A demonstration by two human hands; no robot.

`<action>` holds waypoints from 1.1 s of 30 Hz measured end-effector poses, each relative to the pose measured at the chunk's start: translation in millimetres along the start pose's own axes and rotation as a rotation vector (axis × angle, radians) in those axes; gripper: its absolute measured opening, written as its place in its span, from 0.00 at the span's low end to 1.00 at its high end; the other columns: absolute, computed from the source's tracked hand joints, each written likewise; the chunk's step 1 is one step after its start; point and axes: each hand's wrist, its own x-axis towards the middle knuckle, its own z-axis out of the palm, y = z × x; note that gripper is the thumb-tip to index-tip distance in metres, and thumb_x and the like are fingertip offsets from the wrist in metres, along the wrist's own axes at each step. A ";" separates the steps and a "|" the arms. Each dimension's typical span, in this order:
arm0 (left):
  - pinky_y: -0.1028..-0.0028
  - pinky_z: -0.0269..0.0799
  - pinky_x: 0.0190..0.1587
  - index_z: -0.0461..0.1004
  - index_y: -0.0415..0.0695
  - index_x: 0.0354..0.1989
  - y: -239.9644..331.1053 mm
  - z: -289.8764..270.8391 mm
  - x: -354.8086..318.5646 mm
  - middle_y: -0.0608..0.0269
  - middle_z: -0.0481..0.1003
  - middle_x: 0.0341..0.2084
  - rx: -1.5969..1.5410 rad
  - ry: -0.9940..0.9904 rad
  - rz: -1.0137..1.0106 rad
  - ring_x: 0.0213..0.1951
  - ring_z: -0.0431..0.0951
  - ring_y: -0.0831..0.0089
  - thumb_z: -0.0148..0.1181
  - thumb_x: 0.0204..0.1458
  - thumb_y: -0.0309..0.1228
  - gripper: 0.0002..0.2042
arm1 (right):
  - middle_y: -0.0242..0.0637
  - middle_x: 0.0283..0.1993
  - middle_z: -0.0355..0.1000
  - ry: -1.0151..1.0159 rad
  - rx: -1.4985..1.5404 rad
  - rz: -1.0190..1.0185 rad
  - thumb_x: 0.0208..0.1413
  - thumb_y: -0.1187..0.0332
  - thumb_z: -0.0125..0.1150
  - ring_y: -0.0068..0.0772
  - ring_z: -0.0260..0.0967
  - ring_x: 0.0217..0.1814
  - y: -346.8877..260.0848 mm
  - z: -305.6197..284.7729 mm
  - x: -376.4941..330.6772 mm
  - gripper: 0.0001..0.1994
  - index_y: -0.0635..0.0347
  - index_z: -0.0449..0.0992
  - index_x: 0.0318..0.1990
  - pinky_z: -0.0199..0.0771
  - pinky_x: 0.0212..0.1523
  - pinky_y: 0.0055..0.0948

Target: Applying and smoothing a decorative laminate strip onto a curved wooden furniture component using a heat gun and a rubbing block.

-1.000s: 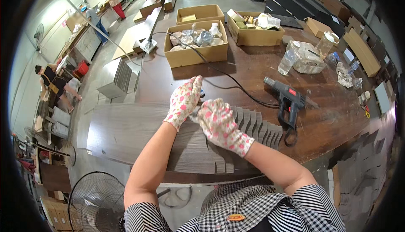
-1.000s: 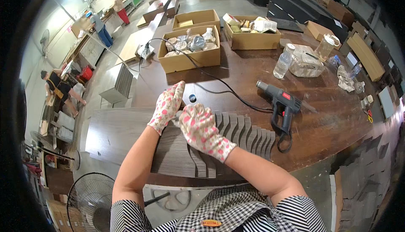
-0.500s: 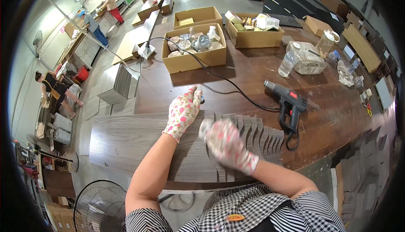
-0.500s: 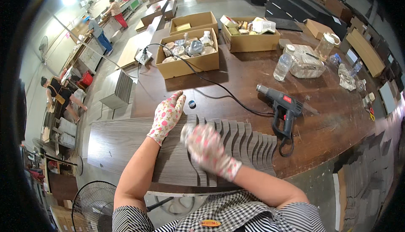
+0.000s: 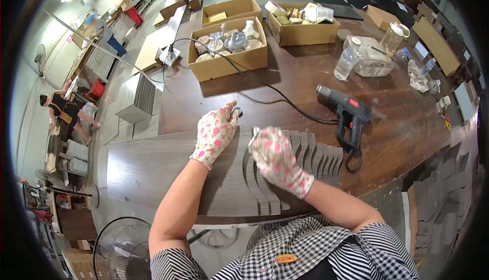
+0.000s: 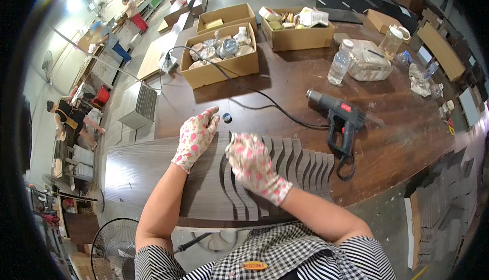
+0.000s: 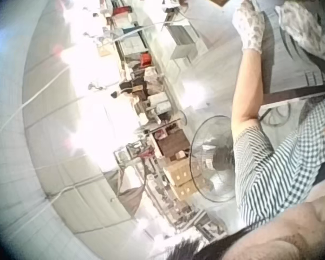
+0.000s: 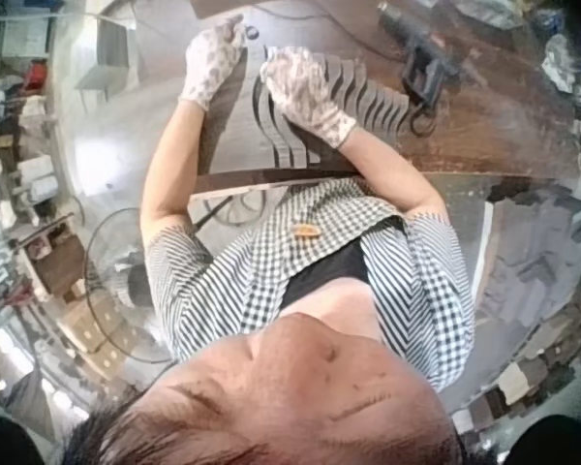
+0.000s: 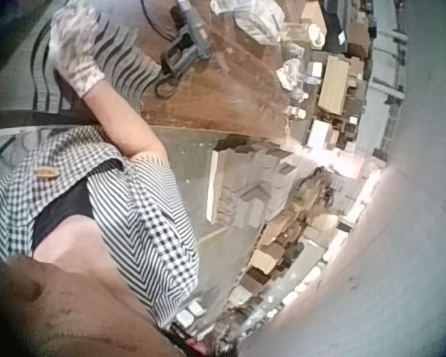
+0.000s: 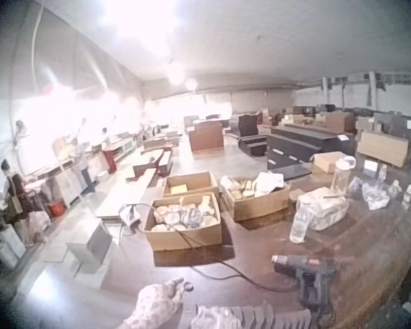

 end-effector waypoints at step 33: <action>0.59 0.73 0.43 0.77 0.50 0.49 -0.7 4.5 4.8 0.52 0.79 0.32 -0.029 0.002 0.011 0.38 0.79 0.54 0.48 0.60 0.41 0.15 | 0.38 0.46 0.72 -0.125 -0.074 -0.174 0.42 0.71 0.65 0.43 0.68 0.47 -6.0 -10.5 -4.6 0.10 0.55 0.78 0.36 0.65 0.49 0.45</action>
